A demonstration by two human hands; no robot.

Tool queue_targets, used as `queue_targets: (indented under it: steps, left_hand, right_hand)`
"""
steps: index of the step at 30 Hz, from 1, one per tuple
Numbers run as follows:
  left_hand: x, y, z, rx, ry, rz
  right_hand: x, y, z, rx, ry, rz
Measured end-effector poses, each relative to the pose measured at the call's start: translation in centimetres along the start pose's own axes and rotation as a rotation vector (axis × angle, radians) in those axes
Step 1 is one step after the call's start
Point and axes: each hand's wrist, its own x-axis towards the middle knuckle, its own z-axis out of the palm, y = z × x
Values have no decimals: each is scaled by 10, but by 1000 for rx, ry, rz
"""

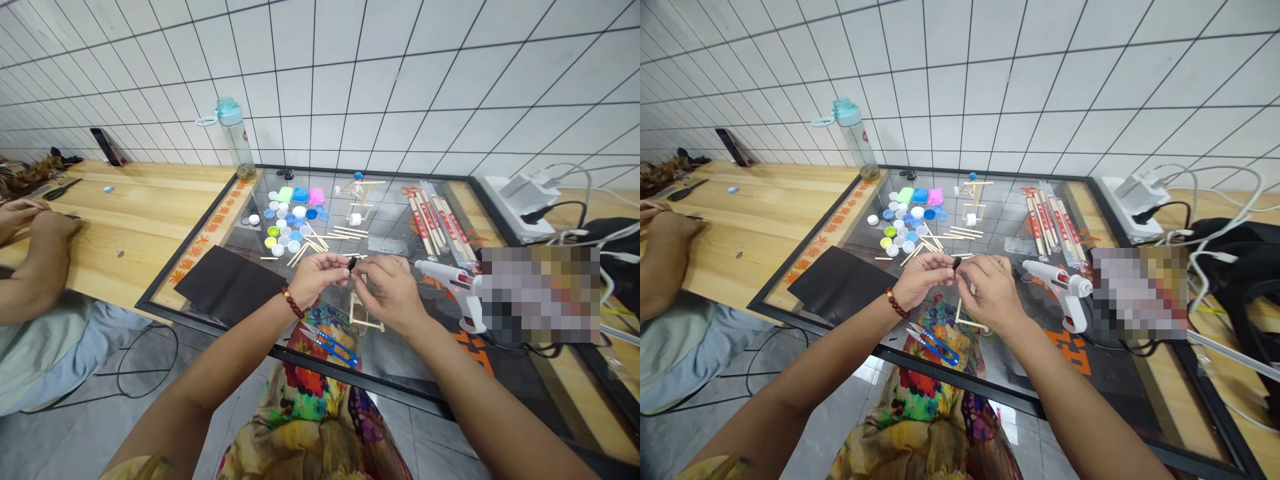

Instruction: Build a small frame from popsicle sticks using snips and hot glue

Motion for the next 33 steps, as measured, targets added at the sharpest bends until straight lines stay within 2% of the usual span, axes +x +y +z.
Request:
queue_targets:
  steps: [9,15,22,33]
  left_hand:
    - [1,2,1,-87,69,-46]
    - [0,3,2,-129,50,-82]
    - [0,2,1,-171,73,-69]
    - [0,4,1,-174,54,-90]
  right_hand:
    - [-2,3,0,-66,42,-62]
    - [-1,2,-1,-87,33,-78]
    - [-1,2,-1,-60,99,-60]
    - [-1,4,-1,-118,103,-138]
